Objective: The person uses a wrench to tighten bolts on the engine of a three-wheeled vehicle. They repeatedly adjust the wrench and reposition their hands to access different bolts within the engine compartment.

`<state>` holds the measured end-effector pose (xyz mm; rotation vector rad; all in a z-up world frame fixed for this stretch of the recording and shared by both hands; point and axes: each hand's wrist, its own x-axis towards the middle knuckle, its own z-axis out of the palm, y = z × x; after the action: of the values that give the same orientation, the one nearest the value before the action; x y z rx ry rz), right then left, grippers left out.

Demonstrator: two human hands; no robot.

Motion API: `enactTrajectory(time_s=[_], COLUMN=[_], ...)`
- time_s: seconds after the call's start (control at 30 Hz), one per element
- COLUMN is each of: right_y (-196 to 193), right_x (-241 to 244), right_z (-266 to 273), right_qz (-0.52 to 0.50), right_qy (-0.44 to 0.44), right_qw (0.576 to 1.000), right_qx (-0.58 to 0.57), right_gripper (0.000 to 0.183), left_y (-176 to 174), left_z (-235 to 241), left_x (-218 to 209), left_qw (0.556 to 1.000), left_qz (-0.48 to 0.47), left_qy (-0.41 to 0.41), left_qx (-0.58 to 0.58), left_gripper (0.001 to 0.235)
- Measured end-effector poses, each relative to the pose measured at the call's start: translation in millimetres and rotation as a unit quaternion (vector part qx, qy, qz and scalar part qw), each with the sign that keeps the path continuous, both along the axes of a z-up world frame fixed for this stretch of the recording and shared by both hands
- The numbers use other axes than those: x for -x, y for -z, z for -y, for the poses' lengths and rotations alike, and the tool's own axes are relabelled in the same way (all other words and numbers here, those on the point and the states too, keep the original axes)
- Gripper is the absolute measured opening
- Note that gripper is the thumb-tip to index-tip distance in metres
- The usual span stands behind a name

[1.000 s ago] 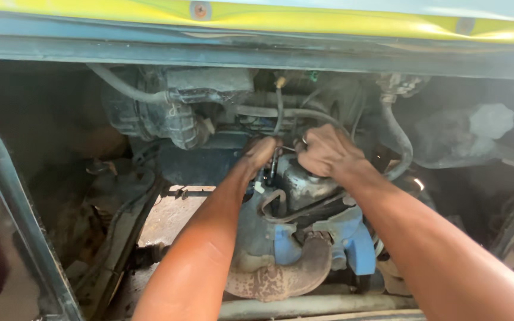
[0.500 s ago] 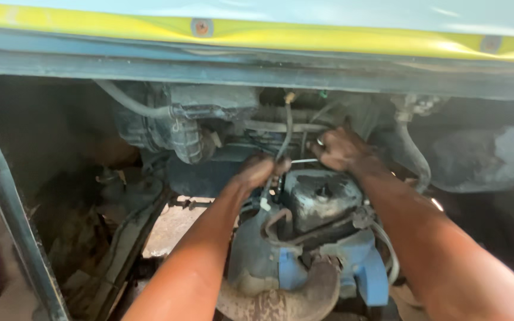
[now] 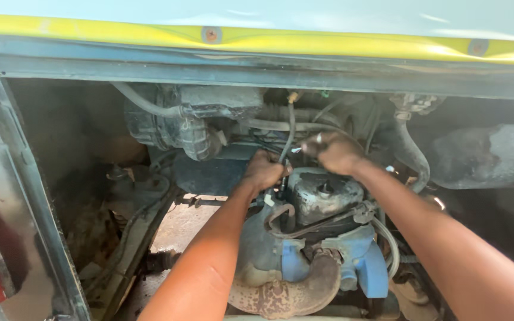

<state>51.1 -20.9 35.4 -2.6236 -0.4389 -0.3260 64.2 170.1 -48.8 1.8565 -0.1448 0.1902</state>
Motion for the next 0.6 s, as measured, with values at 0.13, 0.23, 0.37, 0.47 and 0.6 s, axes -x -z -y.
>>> enactTrajectory(time_s=[0.13,0.23,0.37,0.47,0.6], right_y=[1.8,-5.3,-13.8,-6.3,15.1], right_x=[36.7,58.6,69.9,65.7,50.8], right_z=[-19.5,-48.8,-72.1,-86.1,-103.0], right_qz=[-0.005,0.008,-0.001,0.008,0.077], right_qy=[0.04,0.124,0.124,0.147,0.155], right_qw=[0.992,0.966,0.965,0.963,0.95], right_qx=[0.117,0.225,0.231,0.226,0.26], right_gripper=[0.035,0.032,0.032,0.03,0.026], left_y=[-4.2,-6.3,-1.9,6.3,23.7], left_z=[-1.6,-0.7,-2.6,-1.8,-4.7], left_x=[6.4,9.5,7.2,-6.0,-34.7], left_qw=[1.0,0.998,0.999,0.998,0.998], left_qz=[-0.014,-0.007,-0.017,-0.008,0.025], left_qy=[-0.003,0.002,-0.031,-0.045,-0.06], left_qx=[0.025,0.062,0.042,0.041,0.003], left_gripper=[0.021,0.021,0.03,0.041,0.059])
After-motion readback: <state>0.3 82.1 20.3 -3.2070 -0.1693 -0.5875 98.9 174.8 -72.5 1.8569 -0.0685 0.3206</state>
